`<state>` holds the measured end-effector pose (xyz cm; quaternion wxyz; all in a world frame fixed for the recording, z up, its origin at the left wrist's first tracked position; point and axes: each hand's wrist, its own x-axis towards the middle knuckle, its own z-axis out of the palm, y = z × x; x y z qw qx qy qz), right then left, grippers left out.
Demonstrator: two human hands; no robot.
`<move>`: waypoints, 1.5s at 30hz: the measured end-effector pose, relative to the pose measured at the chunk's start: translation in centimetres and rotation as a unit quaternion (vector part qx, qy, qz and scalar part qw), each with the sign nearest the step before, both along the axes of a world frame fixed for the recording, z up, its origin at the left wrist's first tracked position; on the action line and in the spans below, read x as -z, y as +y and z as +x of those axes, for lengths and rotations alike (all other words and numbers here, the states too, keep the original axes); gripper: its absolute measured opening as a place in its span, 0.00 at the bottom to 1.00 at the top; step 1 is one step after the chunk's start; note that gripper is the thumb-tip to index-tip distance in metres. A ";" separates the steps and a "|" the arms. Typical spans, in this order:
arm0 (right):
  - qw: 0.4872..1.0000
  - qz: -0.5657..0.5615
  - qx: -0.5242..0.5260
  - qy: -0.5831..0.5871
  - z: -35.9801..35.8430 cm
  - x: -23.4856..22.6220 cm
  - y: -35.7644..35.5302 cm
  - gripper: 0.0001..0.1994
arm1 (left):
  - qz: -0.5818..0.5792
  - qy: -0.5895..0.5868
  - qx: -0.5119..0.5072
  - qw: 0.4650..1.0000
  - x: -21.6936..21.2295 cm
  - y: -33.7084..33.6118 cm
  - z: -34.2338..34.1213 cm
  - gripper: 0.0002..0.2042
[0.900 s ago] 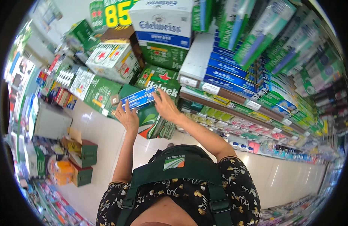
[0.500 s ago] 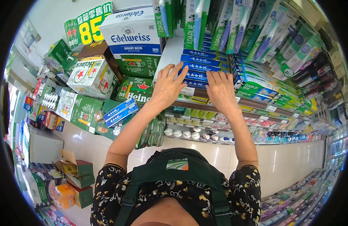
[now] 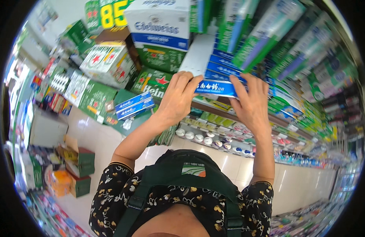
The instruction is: The person restocks toothpaste boxes on a supermarket shelf. They repeatedly pick up boxes from a lower area, place them on the shelf, and align them with other boxes to create neat rows.
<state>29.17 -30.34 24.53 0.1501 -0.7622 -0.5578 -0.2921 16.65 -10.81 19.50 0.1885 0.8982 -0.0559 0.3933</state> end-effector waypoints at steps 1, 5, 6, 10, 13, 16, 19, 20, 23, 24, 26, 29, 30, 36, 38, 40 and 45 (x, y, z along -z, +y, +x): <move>1.000 -0.014 0.007 0.012 -0.5 0.1 0.0 0.28 | -0.019 0.007 -0.010 1.000 0.1 0.2 -1.8 0.26; 0.969 -0.038 -0.154 0.190 -2.2 5.6 2.9 0.31 | -0.104 0.132 -0.094 0.981 3.4 1.8 -10.0 0.24; 0.957 -0.066 -0.176 0.219 -3.2 7.7 4.6 0.29 | -0.119 0.162 -0.122 0.972 5.1 2.4 -12.0 0.24; 0.903 -0.083 -0.285 0.309 -6.0 17.9 11.1 0.24 | -0.103 0.231 -0.219 0.942 12.1 5.3 -18.0 0.23; 0.895 -0.056 -0.302 0.323 -8.2 20.3 15.0 0.24 | -0.091 0.231 -0.293 0.923 14.0 7.1 -20.1 0.23; 0.907 -0.070 -0.261 0.323 -9.4 21.1 17.5 0.23 | -0.050 0.210 -0.347 0.913 15.8 9.2 -20.3 0.23; 0.947 -0.041 -0.215 0.235 -9.6 25.7 19.8 0.23 | 0.011 0.165 -0.401 0.901 19.7 10.2 -19.7 0.23; 0.950 -0.027 -0.217 0.222 -9.8 26.2 19.5 0.28 | 0.039 0.133 -0.438 0.888 20.3 9.7 -19.5 0.23; 0.942 0.002 -0.217 0.257 -10.3 21.6 16.9 0.32 | 0.009 0.125 -0.434 0.892 17.0 7.6 -16.6 0.26; 0.936 0.014 -0.230 0.266 -10.0 20.4 15.8 0.31 | -0.006 0.089 -0.381 0.920 16.0 7.5 -15.0 0.26; 0.955 0.067 -0.211 0.200 -8.7 16.2 13.5 0.32 | -0.012 0.031 -0.292 0.956 13.1 6.3 -11.1 0.26; 0.982 0.116 -0.076 0.126 -4.6 11.8 9.8 0.28 | -0.039 -0.007 -0.156 0.987 8.0 4.5 -4.5 0.26; 0.984 0.145 -0.044 0.093 -2.6 10.4 8.6 0.28 | -0.037 -0.013 -0.118 0.992 6.5 4.0 -2.2 0.26; 0.969 -0.112 0.184 0.122 5.4 3.9 3.1 0.27 | -0.001 0.028 0.036 0.999 2.7 2.5 8.9 0.22; 0.976 -0.113 0.169 0.085 6.2 4.3 2.6 0.24 | -0.009 0.104 0.036 0.994 2.5 2.1 10.6 0.21; 0.979 -0.107 0.163 0.063 6.5 4.4 2.2 0.22 | -0.002 0.099 0.020 0.995 2.4 1.5 11.2 0.20; 0.987 -0.063 0.139 0.052 6.2 4.3 2.5 0.19 | 0.013 0.105 -0.007 0.994 1.4 1.4 10.5 0.20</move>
